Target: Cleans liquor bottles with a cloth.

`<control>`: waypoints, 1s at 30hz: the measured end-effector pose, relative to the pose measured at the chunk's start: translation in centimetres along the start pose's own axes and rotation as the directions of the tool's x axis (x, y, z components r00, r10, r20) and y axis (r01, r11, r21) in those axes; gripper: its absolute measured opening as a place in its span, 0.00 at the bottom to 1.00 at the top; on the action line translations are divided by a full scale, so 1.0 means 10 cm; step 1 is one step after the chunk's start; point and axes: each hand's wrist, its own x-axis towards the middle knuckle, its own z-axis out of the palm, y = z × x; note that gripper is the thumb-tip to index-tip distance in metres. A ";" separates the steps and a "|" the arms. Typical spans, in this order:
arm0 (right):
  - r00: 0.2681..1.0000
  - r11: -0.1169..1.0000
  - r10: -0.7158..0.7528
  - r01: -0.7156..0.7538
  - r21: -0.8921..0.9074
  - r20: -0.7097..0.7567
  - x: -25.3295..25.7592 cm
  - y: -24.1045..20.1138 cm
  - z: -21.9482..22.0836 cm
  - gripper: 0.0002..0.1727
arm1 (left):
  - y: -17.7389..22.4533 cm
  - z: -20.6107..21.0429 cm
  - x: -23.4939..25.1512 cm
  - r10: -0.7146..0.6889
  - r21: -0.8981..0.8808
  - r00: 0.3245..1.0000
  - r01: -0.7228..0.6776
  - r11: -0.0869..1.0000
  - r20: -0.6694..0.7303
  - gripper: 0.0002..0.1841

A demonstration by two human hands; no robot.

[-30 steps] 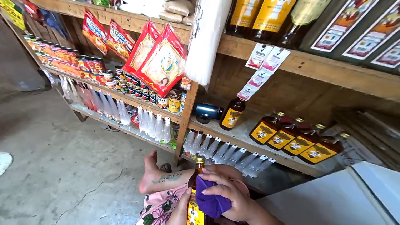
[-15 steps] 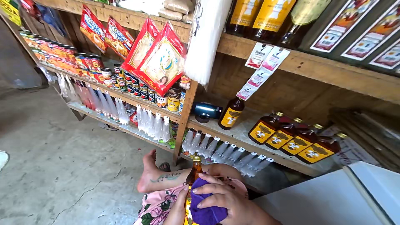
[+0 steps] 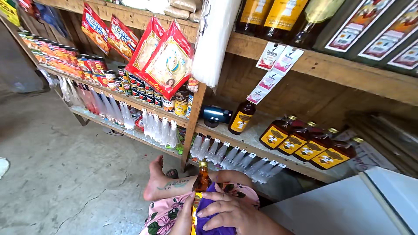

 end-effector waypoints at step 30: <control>0.988 0.970 -0.087 0.056 0.237 0.124 0.05 -0.03 0.10 0.11 | -0.01 -0.03 0.08 -0.042 -0.295 0.998 0.024 0.955 -0.055 0.34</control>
